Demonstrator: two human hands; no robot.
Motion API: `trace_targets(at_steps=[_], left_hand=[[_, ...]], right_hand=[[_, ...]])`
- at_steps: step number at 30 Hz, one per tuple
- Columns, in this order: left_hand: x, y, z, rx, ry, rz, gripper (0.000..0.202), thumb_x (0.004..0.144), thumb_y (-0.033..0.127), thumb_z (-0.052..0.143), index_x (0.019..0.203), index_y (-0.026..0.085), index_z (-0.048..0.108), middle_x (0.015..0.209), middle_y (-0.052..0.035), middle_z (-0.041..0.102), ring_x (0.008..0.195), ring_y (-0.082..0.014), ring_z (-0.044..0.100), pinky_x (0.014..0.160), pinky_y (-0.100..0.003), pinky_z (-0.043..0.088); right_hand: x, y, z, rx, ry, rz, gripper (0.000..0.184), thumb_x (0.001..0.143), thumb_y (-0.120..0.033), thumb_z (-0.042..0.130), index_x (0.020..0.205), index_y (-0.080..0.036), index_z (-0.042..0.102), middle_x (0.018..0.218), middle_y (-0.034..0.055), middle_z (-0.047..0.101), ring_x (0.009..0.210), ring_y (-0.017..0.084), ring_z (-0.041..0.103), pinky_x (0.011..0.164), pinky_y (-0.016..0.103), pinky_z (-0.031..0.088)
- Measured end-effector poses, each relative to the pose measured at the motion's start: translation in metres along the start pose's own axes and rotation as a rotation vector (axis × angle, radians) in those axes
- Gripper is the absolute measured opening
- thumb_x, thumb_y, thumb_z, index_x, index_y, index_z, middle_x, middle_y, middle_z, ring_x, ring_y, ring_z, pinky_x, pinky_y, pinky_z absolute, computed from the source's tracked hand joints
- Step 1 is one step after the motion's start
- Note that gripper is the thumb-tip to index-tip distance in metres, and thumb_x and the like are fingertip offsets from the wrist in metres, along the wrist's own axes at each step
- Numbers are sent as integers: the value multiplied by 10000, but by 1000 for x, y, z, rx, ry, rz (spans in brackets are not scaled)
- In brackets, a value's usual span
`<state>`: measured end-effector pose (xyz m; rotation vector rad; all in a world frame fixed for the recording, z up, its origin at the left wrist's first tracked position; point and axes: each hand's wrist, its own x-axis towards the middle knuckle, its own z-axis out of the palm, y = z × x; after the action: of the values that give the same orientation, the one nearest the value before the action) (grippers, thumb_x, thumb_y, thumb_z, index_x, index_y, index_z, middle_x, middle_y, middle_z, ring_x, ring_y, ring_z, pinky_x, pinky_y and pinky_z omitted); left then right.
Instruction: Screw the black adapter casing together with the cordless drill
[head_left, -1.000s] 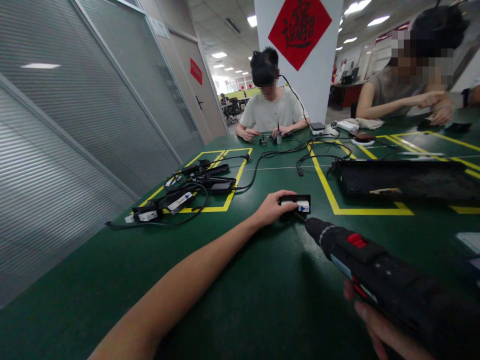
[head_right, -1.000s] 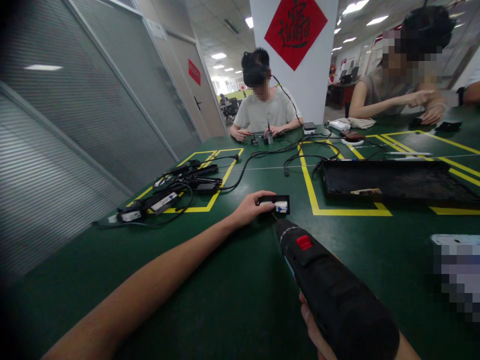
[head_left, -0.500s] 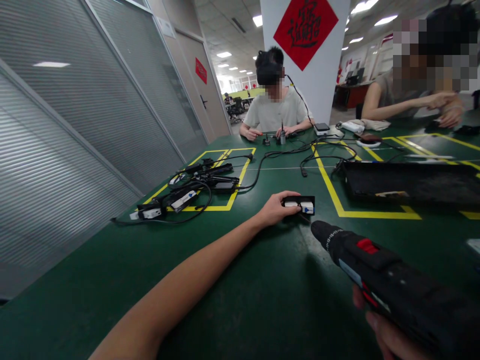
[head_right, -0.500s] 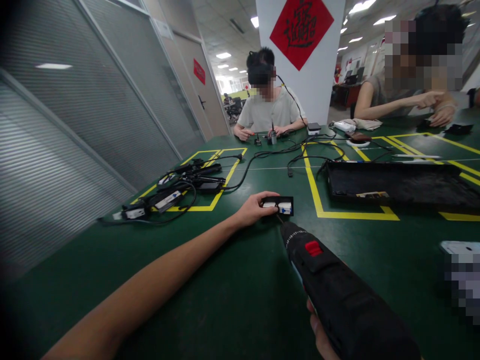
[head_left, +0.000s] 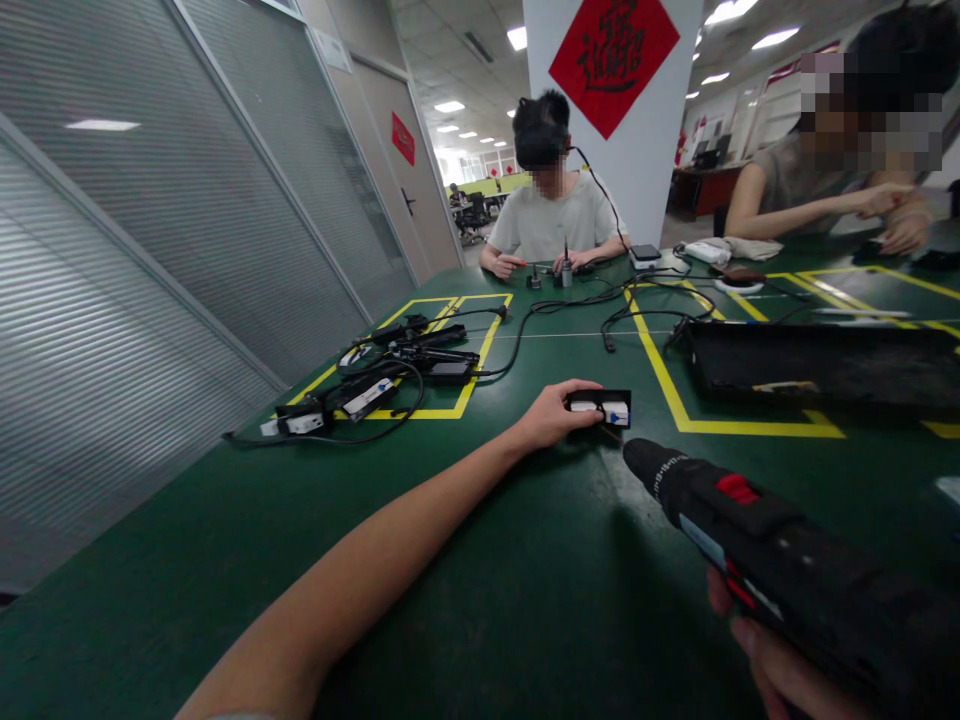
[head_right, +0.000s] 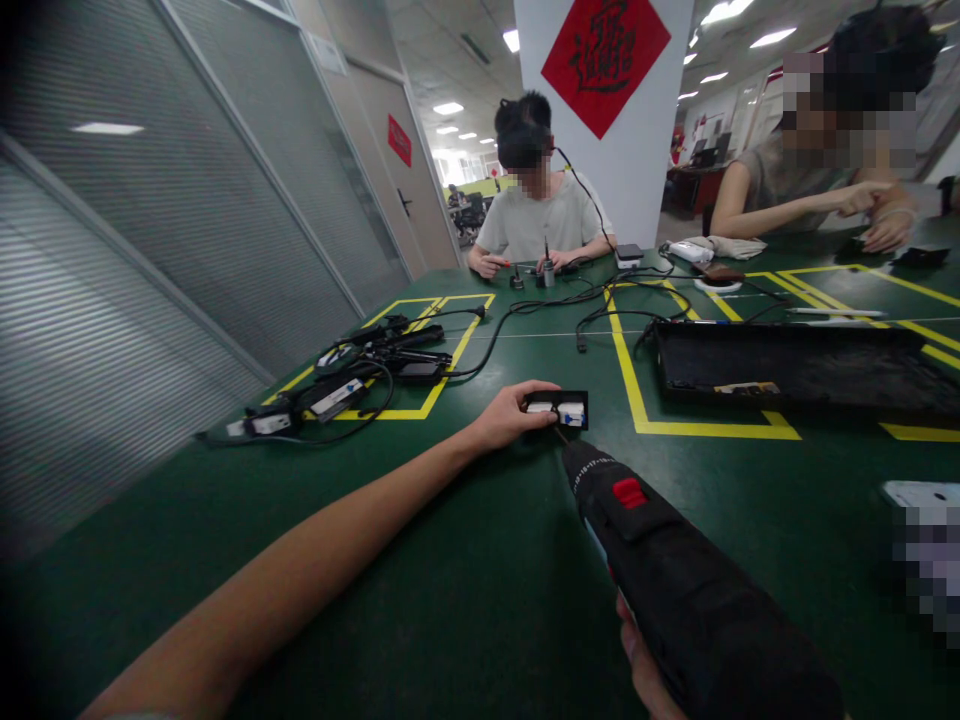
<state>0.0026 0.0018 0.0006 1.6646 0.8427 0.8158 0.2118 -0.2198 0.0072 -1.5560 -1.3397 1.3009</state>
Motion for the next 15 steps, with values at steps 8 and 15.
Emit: trace_targets(at_steps=[8,15], left_hand=[[-1,1,1,-25,1,0,556,653,277,679,1162,127,512,922,-78,616,728,-91,556,675,-213,437],[-1,-1,-1,16,0,3,570,656,309,680,1172,143,507,921,-79,621,721,-98,559,643,-206,436]], right_hand=[[0,6,-1,-240,-58,34,446,791,-431,516,393,-236,574,296,-2,524,263,142,524,262,210,428],[-7,-37,-7,-125,-132,84,238,782,-429,510,608,-270,541,511,-29,630,402,157,603,367,238,526]])
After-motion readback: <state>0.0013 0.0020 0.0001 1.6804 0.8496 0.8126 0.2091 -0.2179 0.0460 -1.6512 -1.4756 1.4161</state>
